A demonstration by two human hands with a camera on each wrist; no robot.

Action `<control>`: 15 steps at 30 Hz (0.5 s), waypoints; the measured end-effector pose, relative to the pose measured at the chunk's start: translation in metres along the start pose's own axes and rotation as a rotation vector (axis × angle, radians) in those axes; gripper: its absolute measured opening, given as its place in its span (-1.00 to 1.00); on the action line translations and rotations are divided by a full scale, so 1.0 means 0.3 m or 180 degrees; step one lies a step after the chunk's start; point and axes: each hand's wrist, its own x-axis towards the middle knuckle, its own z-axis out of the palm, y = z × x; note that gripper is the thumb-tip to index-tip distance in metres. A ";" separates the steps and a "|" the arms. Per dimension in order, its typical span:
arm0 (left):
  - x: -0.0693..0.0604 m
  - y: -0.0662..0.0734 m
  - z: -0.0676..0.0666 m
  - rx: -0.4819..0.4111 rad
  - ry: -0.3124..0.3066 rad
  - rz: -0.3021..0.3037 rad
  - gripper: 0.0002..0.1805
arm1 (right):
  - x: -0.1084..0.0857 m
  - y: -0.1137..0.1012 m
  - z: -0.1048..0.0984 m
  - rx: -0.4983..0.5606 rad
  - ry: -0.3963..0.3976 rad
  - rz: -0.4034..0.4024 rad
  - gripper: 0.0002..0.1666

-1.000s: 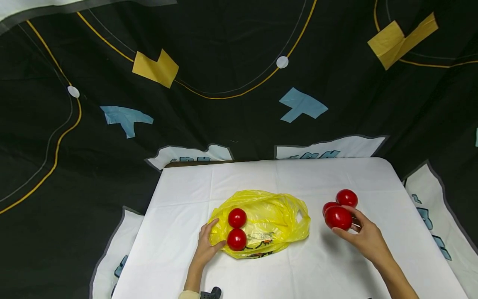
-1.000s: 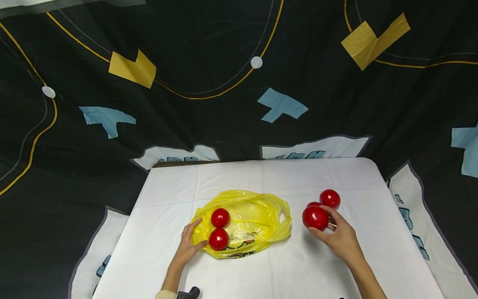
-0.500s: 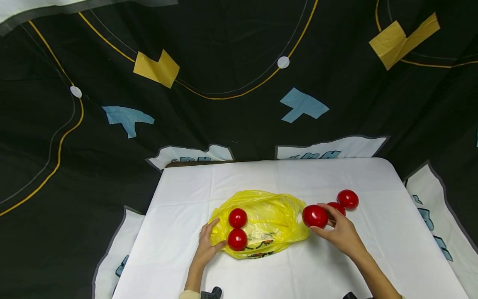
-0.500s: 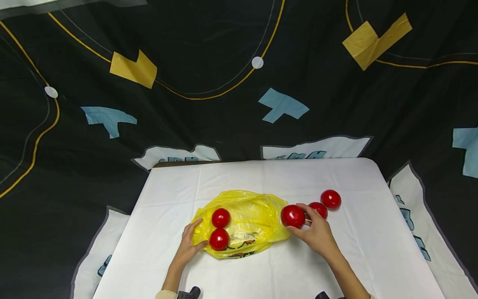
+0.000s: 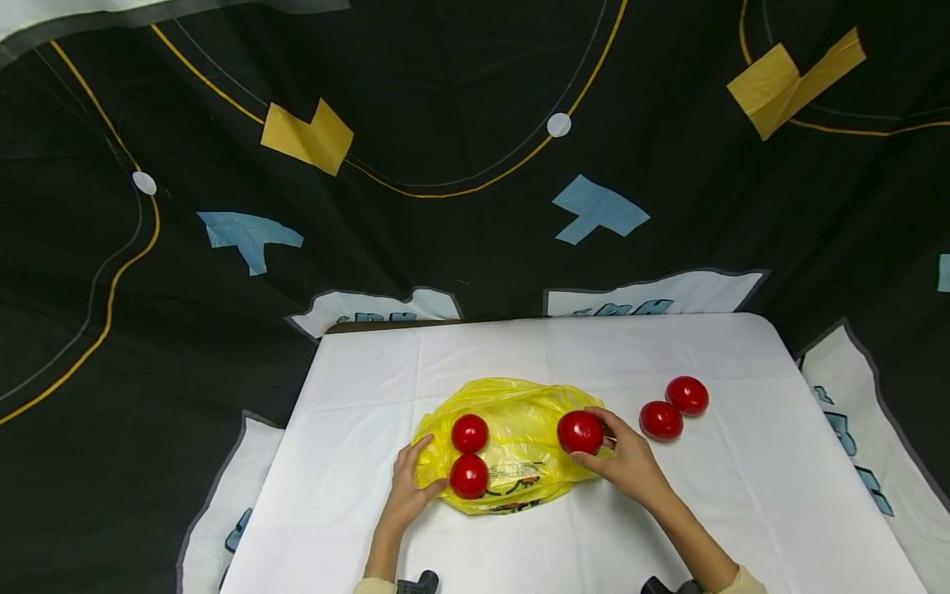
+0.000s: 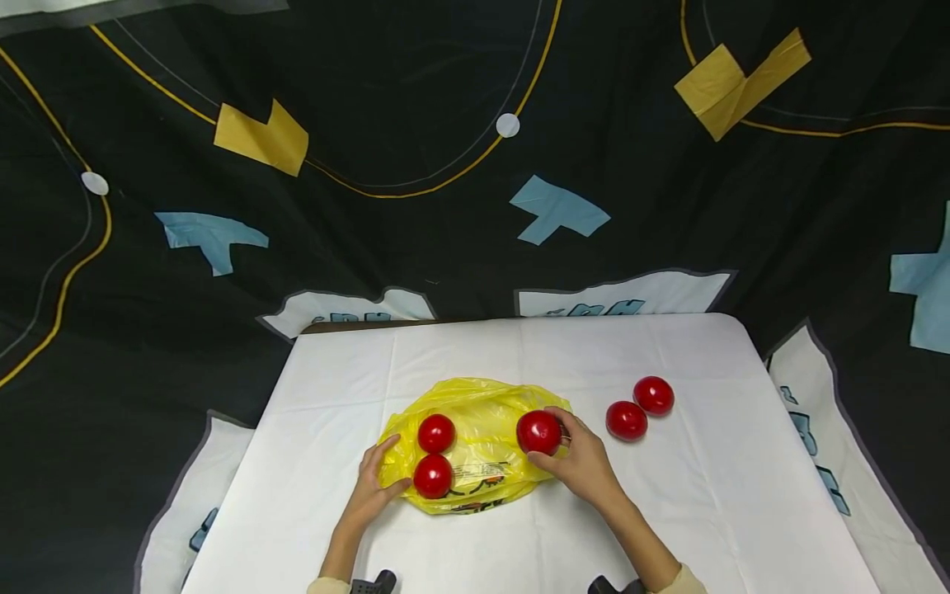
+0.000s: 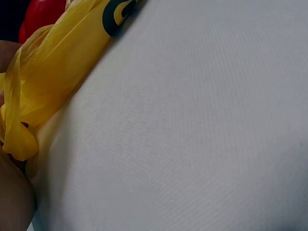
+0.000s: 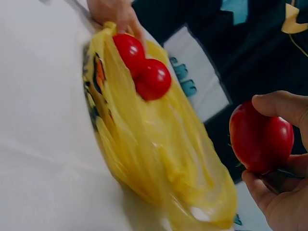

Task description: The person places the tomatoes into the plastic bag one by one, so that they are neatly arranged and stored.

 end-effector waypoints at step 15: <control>-0.001 0.006 -0.003 -0.0036 0.0000 0.0042 -0.13 | 0.098 0.004 0.209 -0.0088 -0.0089 -0.0259 -0.17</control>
